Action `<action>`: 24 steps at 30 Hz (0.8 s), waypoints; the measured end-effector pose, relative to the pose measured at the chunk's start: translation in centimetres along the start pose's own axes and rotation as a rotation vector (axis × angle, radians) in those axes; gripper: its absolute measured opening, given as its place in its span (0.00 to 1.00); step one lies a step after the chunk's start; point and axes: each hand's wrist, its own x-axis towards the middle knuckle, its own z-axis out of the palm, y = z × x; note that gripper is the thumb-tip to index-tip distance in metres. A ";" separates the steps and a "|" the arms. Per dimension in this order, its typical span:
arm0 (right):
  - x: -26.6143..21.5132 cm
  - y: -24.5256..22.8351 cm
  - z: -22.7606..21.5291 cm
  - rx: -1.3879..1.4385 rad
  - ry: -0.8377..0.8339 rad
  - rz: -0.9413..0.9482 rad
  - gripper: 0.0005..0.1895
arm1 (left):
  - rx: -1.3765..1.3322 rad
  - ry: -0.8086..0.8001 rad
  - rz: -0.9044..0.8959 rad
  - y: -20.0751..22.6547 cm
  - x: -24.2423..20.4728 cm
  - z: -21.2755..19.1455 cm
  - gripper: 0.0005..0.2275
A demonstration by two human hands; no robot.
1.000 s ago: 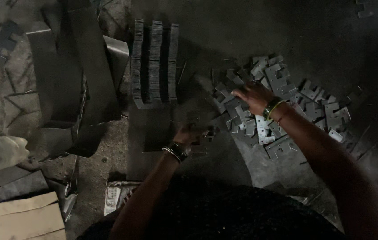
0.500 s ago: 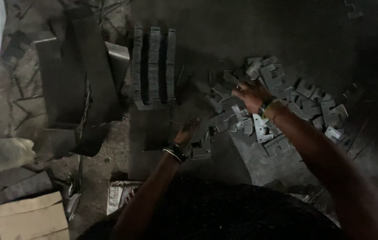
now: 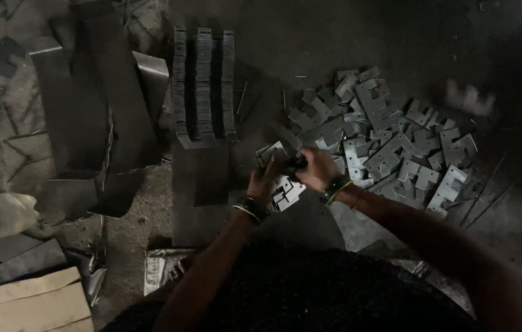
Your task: The person sits on the floor and sorts small metal brackets from a pile into neat stacks. They pick up brackets one by one, align them, and place them into growing stacks on the floor.
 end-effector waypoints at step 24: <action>-2.6 0.8 1.1 0.028 -0.018 0.149 0.19 | 0.465 0.005 0.001 -1.0 0.4 -0.6 0.32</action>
